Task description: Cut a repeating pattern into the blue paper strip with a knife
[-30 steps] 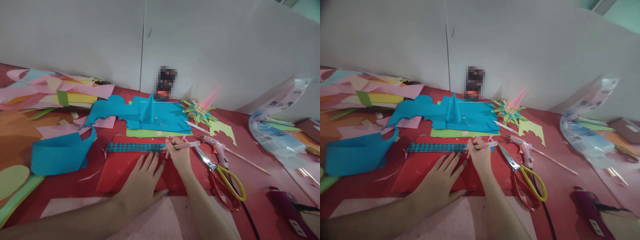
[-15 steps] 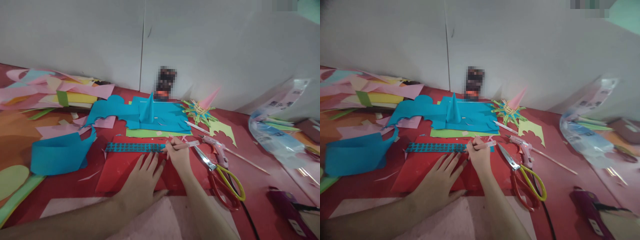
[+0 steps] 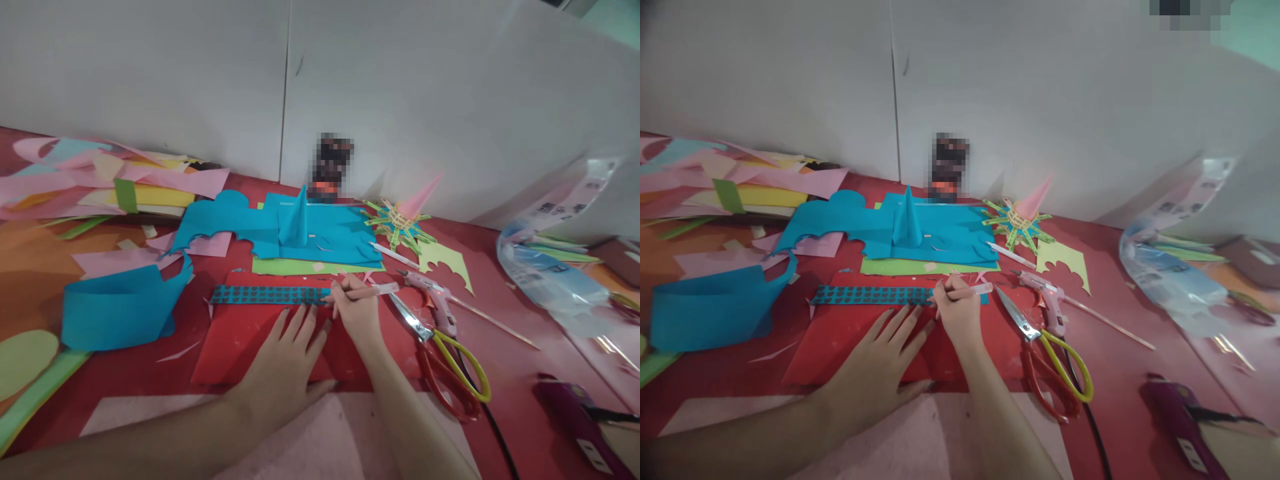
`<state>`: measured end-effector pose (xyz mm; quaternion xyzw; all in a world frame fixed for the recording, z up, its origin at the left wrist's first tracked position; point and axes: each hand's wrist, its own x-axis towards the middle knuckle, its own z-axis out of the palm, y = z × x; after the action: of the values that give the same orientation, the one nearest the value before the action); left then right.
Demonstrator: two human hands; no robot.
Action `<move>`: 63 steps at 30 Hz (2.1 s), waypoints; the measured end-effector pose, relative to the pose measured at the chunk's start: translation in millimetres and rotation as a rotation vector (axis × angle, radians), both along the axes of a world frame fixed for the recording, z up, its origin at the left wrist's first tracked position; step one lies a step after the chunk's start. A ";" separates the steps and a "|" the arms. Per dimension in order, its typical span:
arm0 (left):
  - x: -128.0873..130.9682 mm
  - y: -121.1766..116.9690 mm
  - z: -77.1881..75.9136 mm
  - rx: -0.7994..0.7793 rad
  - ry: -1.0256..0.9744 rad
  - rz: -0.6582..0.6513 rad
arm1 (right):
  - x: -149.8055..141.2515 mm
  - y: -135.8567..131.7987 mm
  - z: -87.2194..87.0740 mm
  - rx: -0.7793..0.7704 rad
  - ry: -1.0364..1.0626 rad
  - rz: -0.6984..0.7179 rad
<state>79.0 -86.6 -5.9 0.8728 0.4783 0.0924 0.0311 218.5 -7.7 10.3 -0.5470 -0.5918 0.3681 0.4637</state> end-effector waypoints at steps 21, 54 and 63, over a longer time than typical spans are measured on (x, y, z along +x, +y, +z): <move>-0.2 -0.1 4.1 0.001 0.009 0.004 | 2.4 1.1 -0.6 -0.005 -0.011 -0.045; -0.4 0.1 1.4 -0.001 -0.001 0.006 | 4.7 -0.1 1.1 0.027 0.104 -0.061; 0.7 0.6 8.9 -0.018 0.004 -0.005 | 14.3 4.0 -0.5 0.154 0.219 -0.290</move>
<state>79.6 -86.0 3.0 0.8739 0.4768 0.0863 0.0381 232.8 -3.7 9.8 -0.5461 -0.4791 0.3085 0.6140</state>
